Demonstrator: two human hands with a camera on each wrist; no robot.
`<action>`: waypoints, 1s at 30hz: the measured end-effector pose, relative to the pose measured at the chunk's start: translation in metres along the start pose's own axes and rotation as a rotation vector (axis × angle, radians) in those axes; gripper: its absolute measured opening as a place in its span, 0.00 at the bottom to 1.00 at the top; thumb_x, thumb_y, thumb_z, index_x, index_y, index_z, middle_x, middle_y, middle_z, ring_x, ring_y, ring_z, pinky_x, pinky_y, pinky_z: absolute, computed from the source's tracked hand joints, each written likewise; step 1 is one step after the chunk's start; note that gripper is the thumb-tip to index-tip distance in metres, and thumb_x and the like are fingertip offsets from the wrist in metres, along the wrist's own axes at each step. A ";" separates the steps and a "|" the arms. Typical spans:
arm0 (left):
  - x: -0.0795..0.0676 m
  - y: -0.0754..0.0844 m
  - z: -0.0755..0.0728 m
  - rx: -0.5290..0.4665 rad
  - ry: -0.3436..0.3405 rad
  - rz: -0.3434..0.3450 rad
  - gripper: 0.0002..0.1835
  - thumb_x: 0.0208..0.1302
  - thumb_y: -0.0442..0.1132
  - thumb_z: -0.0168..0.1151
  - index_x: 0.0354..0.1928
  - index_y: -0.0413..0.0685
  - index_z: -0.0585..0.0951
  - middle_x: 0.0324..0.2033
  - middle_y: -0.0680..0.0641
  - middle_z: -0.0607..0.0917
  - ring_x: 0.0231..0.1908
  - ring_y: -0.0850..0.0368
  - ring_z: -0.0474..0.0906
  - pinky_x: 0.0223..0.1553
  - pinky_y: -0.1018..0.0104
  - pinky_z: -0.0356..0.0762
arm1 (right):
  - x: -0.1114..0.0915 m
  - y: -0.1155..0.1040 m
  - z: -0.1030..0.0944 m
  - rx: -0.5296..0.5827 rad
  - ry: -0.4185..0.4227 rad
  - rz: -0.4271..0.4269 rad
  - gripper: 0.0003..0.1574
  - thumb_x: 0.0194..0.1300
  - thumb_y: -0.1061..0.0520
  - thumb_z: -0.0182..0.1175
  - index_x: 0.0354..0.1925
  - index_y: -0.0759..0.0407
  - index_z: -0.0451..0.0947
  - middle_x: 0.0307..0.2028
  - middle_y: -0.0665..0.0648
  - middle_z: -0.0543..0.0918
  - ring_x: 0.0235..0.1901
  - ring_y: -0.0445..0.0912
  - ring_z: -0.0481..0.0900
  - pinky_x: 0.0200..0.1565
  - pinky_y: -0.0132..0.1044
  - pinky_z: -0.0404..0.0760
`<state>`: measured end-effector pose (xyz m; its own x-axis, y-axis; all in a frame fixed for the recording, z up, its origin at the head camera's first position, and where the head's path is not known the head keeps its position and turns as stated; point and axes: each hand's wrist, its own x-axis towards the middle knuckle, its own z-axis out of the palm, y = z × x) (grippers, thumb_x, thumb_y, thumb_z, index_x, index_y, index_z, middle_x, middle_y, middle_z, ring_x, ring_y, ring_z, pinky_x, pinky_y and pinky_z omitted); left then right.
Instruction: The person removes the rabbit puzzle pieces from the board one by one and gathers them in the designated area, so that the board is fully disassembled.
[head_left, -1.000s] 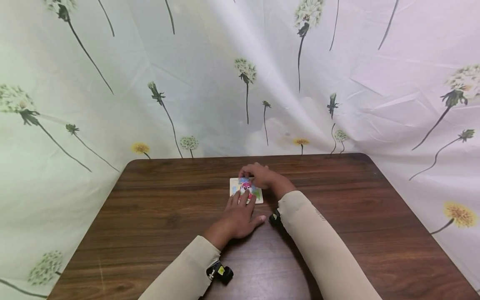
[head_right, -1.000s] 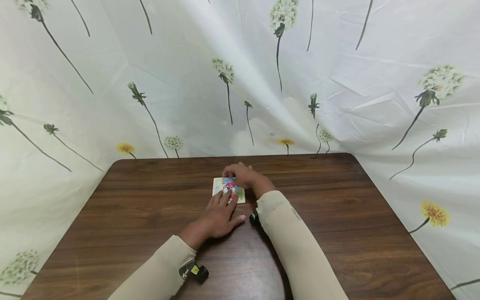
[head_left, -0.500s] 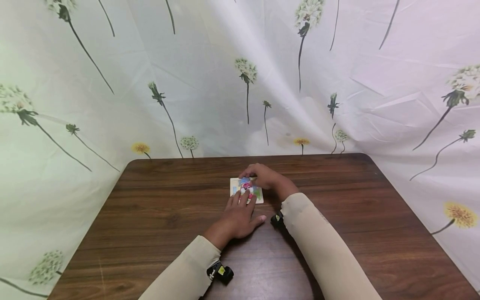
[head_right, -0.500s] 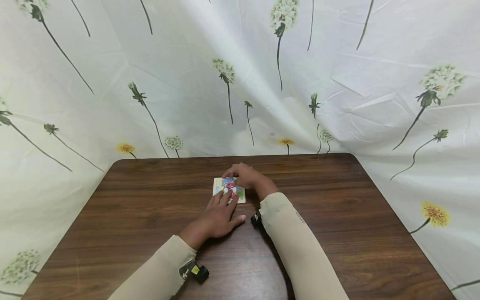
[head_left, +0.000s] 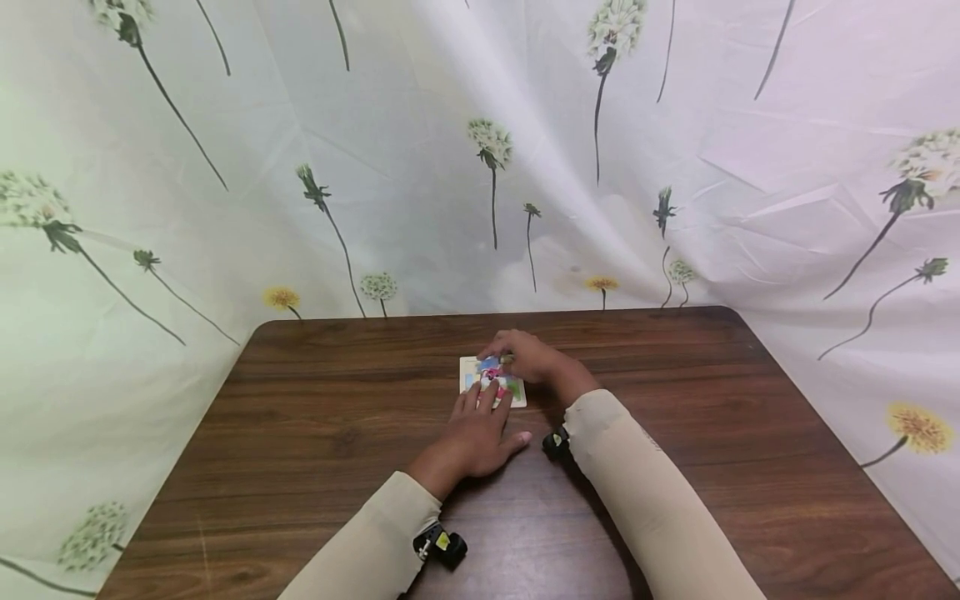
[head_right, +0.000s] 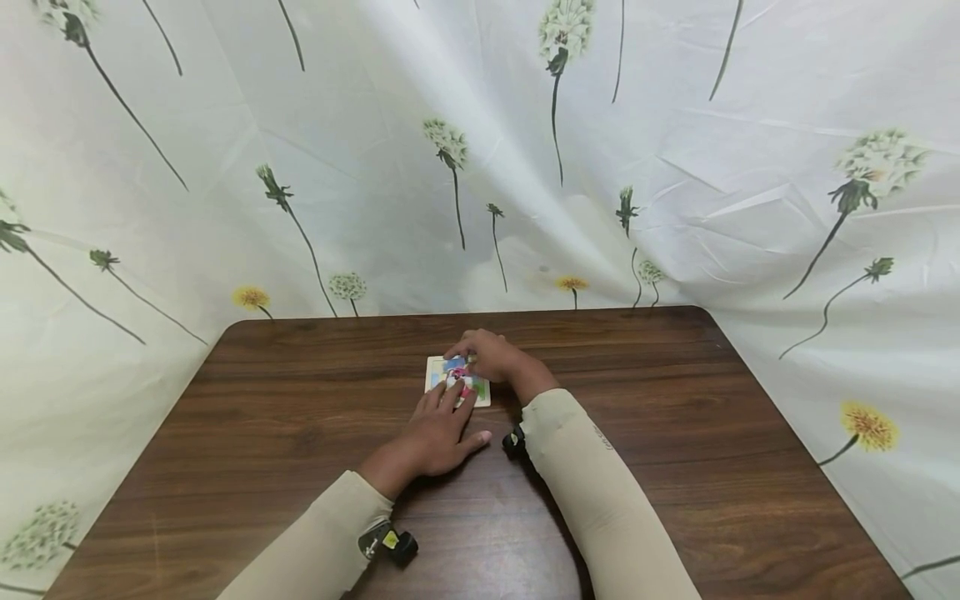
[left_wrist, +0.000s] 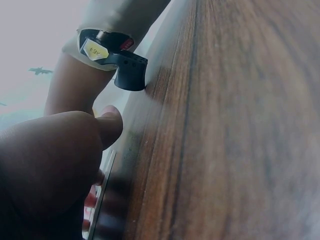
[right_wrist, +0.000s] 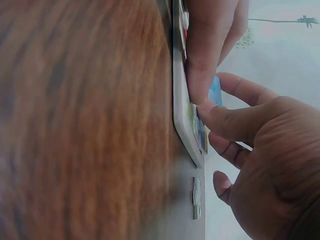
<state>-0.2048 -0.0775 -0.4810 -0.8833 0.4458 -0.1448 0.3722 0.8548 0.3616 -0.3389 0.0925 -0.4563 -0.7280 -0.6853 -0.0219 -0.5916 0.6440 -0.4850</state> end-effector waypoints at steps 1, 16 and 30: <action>0.000 0.000 -0.001 -0.001 -0.006 -0.002 0.45 0.83 0.67 0.49 0.87 0.46 0.59 0.88 0.38 0.51 0.88 0.31 0.42 0.86 0.33 0.42 | 0.000 0.000 0.000 -0.001 -0.001 0.000 0.27 0.78 0.67 0.62 0.67 0.47 0.87 0.61 0.58 0.84 0.62 0.55 0.82 0.67 0.60 0.79; -0.005 0.005 -0.008 0.036 -0.012 -0.005 0.45 0.83 0.67 0.50 0.87 0.47 0.59 0.89 0.39 0.52 0.88 0.32 0.43 0.86 0.35 0.45 | -0.008 -0.005 -0.004 0.035 0.053 -0.029 0.17 0.77 0.69 0.61 0.57 0.58 0.88 0.54 0.59 0.89 0.55 0.53 0.85 0.61 0.51 0.85; -0.002 0.001 -0.003 0.011 -0.015 -0.001 0.46 0.82 0.67 0.51 0.88 0.46 0.58 0.89 0.38 0.49 0.88 0.33 0.41 0.86 0.35 0.42 | -0.007 0.003 -0.001 -0.033 0.025 -0.009 0.13 0.75 0.62 0.70 0.55 0.58 0.91 0.56 0.58 0.86 0.61 0.54 0.81 0.66 0.54 0.81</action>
<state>-0.2034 -0.0782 -0.4779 -0.8793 0.4491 -0.1584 0.3750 0.8580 0.3509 -0.3361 0.0992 -0.4565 -0.7310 -0.6823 0.0041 -0.6086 0.6493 -0.4562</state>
